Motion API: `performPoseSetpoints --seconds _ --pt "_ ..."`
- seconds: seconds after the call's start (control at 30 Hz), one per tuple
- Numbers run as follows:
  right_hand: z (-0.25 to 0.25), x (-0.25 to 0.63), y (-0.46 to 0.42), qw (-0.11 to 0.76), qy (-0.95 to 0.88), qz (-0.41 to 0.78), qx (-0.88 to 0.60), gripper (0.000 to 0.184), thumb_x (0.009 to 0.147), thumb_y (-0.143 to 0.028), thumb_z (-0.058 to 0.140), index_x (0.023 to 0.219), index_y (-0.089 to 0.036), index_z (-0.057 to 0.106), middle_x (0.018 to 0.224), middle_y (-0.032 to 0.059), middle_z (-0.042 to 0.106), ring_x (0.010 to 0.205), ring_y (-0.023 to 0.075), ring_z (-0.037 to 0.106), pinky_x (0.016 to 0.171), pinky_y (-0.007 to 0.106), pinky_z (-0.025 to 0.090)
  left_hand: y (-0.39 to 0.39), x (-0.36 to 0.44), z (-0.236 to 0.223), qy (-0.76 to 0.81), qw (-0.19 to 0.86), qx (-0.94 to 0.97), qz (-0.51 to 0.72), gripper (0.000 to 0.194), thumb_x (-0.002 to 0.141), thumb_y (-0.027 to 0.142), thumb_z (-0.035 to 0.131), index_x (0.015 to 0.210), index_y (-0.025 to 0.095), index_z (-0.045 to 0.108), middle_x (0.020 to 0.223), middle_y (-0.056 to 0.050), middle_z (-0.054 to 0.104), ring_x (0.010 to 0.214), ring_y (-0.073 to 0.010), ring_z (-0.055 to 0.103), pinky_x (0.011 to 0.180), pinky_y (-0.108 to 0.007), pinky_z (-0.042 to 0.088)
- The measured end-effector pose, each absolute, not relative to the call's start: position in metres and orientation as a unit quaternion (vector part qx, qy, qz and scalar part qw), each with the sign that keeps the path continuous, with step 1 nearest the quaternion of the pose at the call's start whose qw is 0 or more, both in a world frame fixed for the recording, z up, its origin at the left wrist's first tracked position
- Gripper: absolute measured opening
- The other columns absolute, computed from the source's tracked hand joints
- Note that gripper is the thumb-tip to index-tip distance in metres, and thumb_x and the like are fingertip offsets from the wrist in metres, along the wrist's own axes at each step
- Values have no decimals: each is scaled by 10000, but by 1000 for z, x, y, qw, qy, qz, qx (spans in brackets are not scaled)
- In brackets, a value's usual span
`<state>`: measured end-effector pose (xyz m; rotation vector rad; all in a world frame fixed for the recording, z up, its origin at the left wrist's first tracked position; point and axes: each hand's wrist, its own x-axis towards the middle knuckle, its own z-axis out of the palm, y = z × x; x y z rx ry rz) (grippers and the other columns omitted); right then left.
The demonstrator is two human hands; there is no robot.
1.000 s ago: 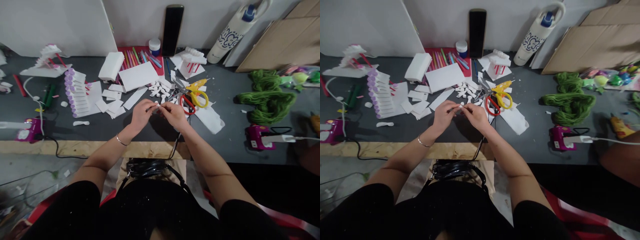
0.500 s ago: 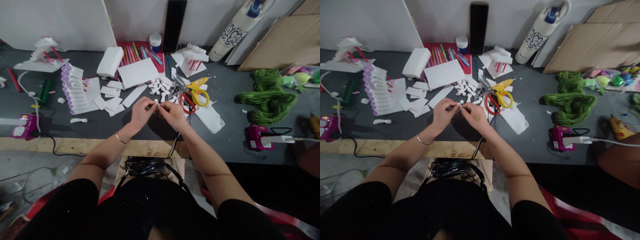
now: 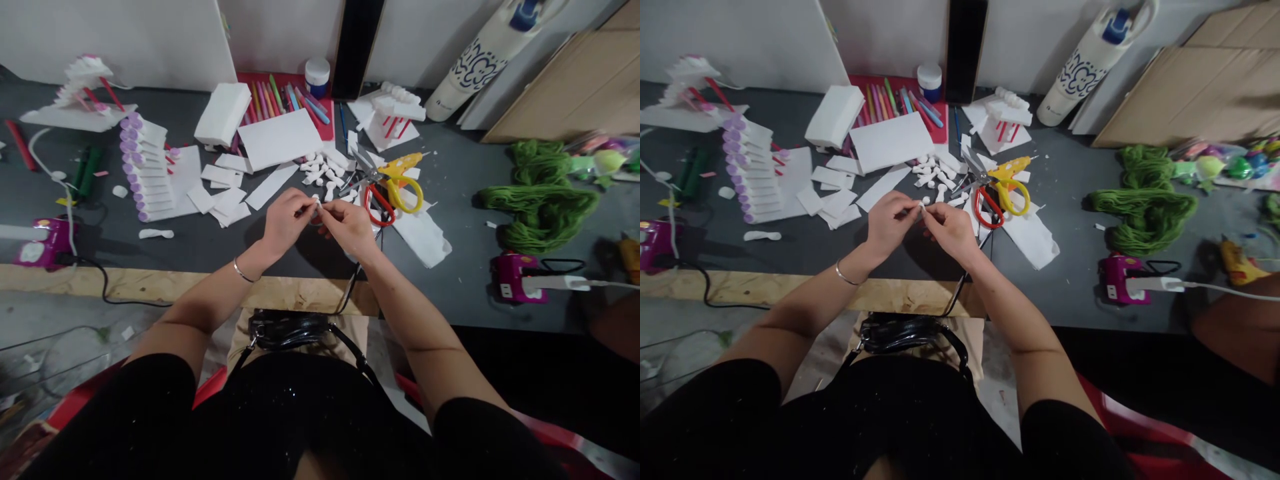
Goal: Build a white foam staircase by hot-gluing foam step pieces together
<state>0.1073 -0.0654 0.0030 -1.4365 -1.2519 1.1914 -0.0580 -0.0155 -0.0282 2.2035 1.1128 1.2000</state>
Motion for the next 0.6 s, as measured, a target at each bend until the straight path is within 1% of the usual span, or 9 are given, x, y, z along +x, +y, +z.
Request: performPoseSetpoints --seconds 0.13,0.3,0.47,0.53,0.6 --pt "0 105 -66 451 -501 461 -577 399 856 -586 697 868 -189 734 768 30 769 582 109 666 504 224 521 -12 -56 -32 344 86 814 459 277 1067 323 590 890 186 754 848 -33 730 762 -121 686 671 -236 529" --pt "-4 106 -64 460 -500 443 -585 264 859 -443 673 823 -188 730 740 20 760 568 99 665 492 208 510 -11 -55 -35 322 -10 836 444 306 1099 274 521 929 165 751 831 -40 730 743 -119 677 639 -236 507" --pt "-6 108 -63 456 -499 432 -596 203 872 -373 651 829 -193 735 747 15 758 590 103 673 523 218 525 -12 -54 -39 333 -39 854 398 356 1121 281 455 993 168 767 851 -50 747 738 -135 690 629 -257 505" --pt "-7 108 -62 463 -503 420 -597 211 880 -385 651 821 -197 727 733 11 746 587 111 669 527 229 526 -13 -54 -40 327 -38 856 399 343 1120 279 457 1043 162 770 885 -63 761 768 -141 702 649 -259 515" --pt "-8 110 -62 465 -513 399 -602 242 897 -422 652 809 -204 710 703 0 723 569 116 652 528 240 522 -14 -53 -40 314 -34 858 405 335 1118 275 455 1119 143 762 938 -82 774 836 -153 721 703 -259 544"
